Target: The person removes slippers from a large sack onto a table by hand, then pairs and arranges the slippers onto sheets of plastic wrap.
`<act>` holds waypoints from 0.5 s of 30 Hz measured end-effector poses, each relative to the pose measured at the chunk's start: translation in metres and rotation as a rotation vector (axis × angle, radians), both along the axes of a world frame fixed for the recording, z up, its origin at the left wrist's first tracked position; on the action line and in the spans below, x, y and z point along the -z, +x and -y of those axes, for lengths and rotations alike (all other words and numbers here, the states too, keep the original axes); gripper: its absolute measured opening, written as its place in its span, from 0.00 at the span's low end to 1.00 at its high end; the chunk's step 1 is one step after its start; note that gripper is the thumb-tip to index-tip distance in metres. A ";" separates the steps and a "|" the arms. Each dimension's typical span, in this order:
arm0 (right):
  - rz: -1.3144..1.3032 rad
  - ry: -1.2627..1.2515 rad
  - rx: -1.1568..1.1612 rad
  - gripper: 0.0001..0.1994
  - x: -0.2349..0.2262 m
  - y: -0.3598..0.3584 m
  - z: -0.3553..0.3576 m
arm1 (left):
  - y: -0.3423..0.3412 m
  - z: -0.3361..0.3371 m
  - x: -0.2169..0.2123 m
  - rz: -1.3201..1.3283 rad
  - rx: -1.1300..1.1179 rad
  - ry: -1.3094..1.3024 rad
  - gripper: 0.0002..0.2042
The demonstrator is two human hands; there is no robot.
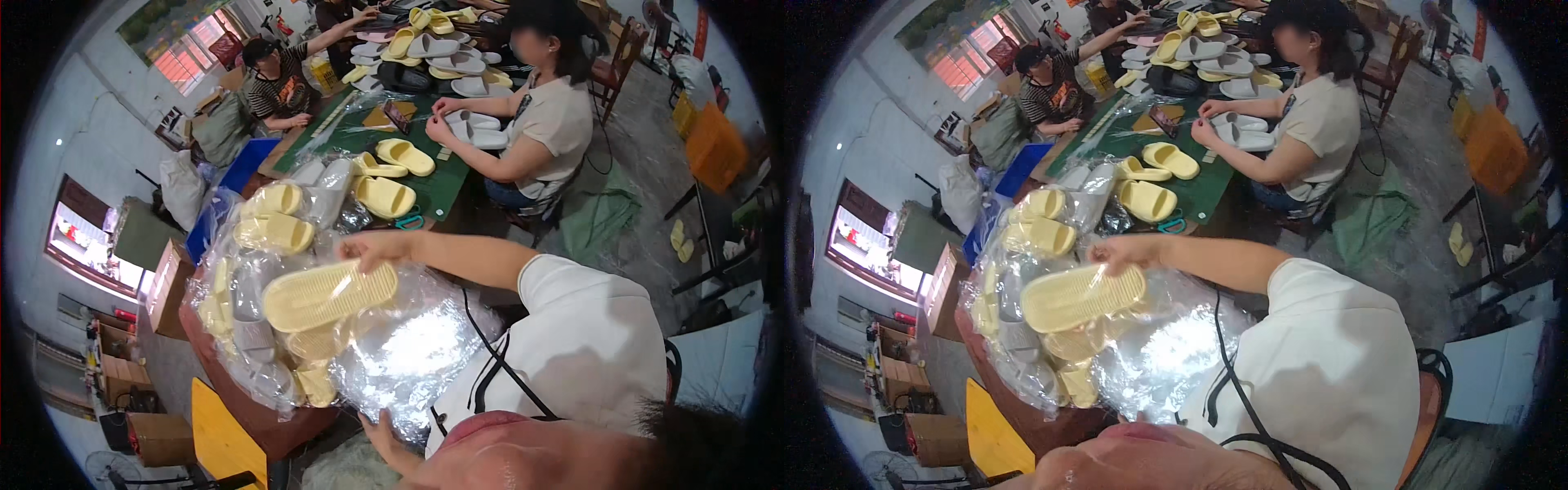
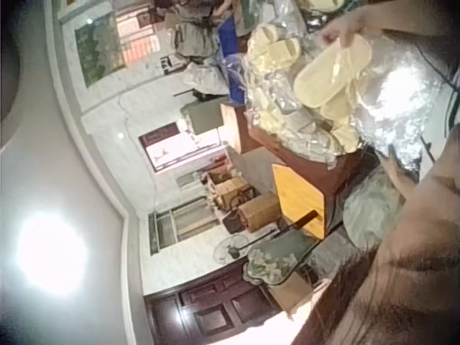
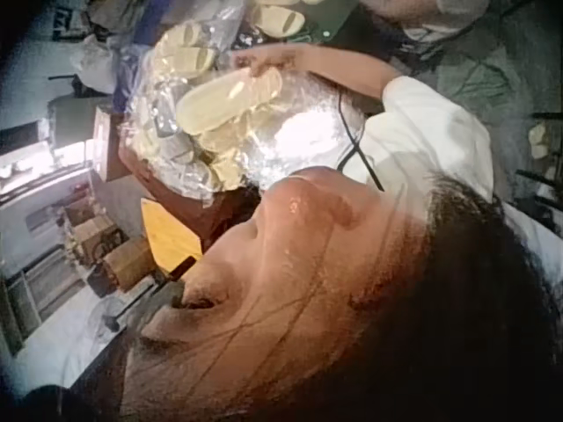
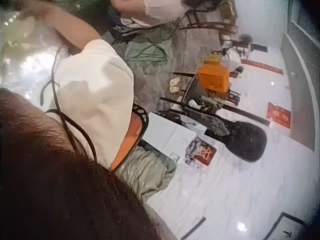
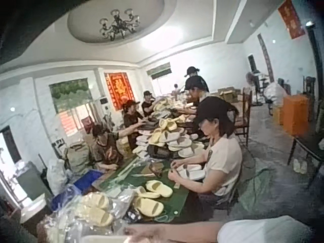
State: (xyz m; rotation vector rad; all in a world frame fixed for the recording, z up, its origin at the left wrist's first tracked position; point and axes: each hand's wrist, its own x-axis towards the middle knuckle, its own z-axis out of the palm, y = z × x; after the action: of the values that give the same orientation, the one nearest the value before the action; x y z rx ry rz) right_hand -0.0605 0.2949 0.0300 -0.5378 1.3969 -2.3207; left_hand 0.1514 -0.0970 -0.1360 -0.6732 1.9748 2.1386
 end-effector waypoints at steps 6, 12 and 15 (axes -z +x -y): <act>-0.143 -0.035 0.142 0.35 -0.053 0.004 0.004 | 0.032 0.010 0.003 -0.188 -0.018 0.148 0.29; -0.401 -0.053 0.369 0.33 -0.088 0.029 -0.016 | 0.017 -0.001 0.004 -0.020 -0.009 0.165 0.10; -0.588 0.065 0.539 0.25 -0.080 0.011 -0.046 | 0.019 0.000 0.007 0.060 -0.038 0.066 0.10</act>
State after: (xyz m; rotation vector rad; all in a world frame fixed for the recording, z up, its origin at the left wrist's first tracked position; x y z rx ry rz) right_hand -0.0500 0.3407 0.1100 -0.9815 2.0914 -2.6300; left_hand 0.1709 -0.0974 -0.1429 -0.7603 1.8673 2.1686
